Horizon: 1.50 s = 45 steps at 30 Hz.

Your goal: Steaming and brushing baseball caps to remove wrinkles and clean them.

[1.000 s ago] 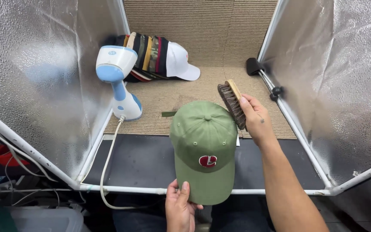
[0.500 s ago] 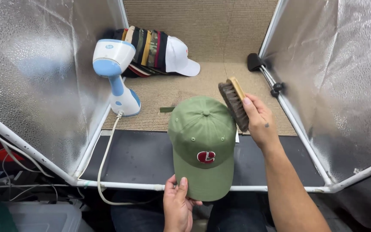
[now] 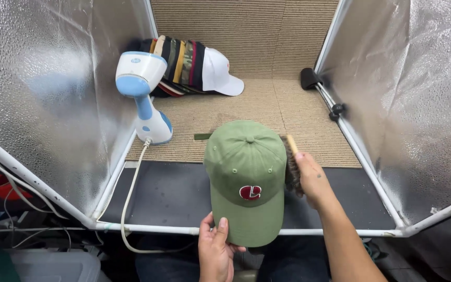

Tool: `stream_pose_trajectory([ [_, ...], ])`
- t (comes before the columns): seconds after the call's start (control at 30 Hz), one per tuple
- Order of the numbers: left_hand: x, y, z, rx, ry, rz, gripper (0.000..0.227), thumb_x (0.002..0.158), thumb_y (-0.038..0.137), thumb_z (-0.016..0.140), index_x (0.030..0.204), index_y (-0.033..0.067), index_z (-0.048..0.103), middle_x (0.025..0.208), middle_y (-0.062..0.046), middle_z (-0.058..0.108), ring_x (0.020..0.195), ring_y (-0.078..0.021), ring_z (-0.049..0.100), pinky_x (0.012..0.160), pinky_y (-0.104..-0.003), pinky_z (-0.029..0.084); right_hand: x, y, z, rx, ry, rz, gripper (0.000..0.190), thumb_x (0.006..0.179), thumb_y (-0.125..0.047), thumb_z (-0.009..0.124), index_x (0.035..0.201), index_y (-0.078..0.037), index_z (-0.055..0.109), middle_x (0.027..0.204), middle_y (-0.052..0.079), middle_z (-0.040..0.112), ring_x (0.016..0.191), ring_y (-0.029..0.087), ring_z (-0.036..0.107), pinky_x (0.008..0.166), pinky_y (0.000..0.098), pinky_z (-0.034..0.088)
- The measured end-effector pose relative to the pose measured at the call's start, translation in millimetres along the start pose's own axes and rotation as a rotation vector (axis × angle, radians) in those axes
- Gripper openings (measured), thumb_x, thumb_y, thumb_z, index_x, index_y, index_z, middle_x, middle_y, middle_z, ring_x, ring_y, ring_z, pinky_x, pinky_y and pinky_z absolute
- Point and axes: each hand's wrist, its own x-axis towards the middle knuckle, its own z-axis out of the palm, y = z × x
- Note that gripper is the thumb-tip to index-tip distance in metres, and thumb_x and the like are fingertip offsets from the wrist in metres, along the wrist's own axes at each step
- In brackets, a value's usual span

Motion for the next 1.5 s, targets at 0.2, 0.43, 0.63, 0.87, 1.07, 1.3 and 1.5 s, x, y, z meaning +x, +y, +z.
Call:
stream_pose_trajectory([
  [0.2, 6.0, -6.9, -2.0, -0.053, 0.017, 0.003, 0.055, 0.092, 0.017, 0.063, 0.143, 0.0079, 0.044, 0.11, -0.023, 0.071, 0.075, -0.0321, 0.068, 0.034, -0.04, 0.051, -10.6, -2.8, -7.4, 0.01, 0.171, -0.246, 0.044, 0.104, -0.045, 0.041, 0.114, -0.005, 0.057, 0.075, 0.01, 0.051, 0.055, 0.022, 0.048, 0.042, 0.0361, 0.036],
  [0.43, -7.8, 10.5, 2.7, 0.028, -0.011, -0.028, 0.055, 0.095, 0.019, 0.059, 0.146, 0.0088, 0.044, 0.111, -0.023, 0.07, 0.078, -0.0316, 0.066, 0.04, -0.039, 0.052, -18.8, -7.1, 11.0, -0.014, 0.184, -0.375, 0.046, 0.103, -0.038, 0.042, 0.137, -0.009, 0.055, 0.106, 0.006, 0.061, 0.087, 0.016, 0.056, 0.068, 0.0323, 0.048],
  [0.63, 2.4, 2.1, -0.9, 0.0, 0.005, -0.02, 0.062, 0.092, 0.018, 0.062, 0.15, 0.0098, 0.041, 0.109, -0.024, 0.07, 0.075, -0.0339, 0.067, 0.037, -0.042, 0.054, -9.1, 3.0, 1.8, -0.449, 0.051, -0.022, 0.053, 0.096, -0.047, 0.04, 0.136, -0.018, 0.062, 0.142, 0.001, 0.063, 0.129, 0.018, 0.058, 0.107, 0.0354, 0.04],
  [0.87, -8.6, 15.2, 6.7, 0.059, -0.025, -0.027, 0.056, 0.096, 0.02, 0.058, 0.149, 0.0116, 0.042, 0.109, -0.02, 0.071, 0.079, -0.0305, 0.067, 0.042, -0.04, 0.053, -24.6, -14.7, -0.6, -0.213, 0.135, -0.049, 0.046, 0.101, -0.044, 0.041, 0.13, -0.01, 0.053, 0.092, 0.009, 0.054, 0.068, 0.022, 0.049, 0.054, 0.0376, 0.039],
  [1.07, 0.4, 6.0, 1.0, 0.004, -0.001, 0.014, 0.064, 0.091, 0.02, 0.063, 0.15, 0.0092, 0.041, 0.108, -0.023, 0.071, 0.076, -0.0327, 0.067, 0.037, -0.041, 0.052, -56.4, -38.8, 6.3, -0.385, 0.139, -0.732, 0.043, 0.096, -0.035, 0.058, 0.128, -0.008, 0.065, 0.125, 0.01, 0.066, 0.11, 0.023, 0.064, 0.092, 0.0361, 0.051],
  [1.3, -1.1, 3.2, 0.2, 0.005, -0.016, 0.017, 0.061, 0.093, 0.02, 0.061, 0.15, 0.0096, 0.04, 0.108, -0.023, 0.071, 0.074, -0.032, 0.068, 0.037, -0.04, 0.053, 32.2, -82.2, 25.5, -0.572, 0.04, -0.383, 0.049, 0.091, -0.048, 0.049, 0.119, -0.018, 0.076, 0.121, 0.0, 0.076, 0.116, 0.018, 0.065, 0.097, 0.0324, 0.045],
  [1.5, 4.2, 1.6, -2.7, -0.017, 0.002, -0.006, 0.063, 0.091, 0.019, 0.063, 0.15, 0.0105, 0.041, 0.112, -0.024, 0.071, 0.079, -0.0342, 0.068, 0.037, -0.043, 0.053, 89.5, -45.8, 2.3, -0.789, 0.017, -0.283, 0.053, 0.093, -0.053, 0.049, 0.116, -0.014, 0.075, 0.111, 0.01, 0.077, 0.104, 0.028, 0.068, 0.087, 0.0388, 0.048],
])
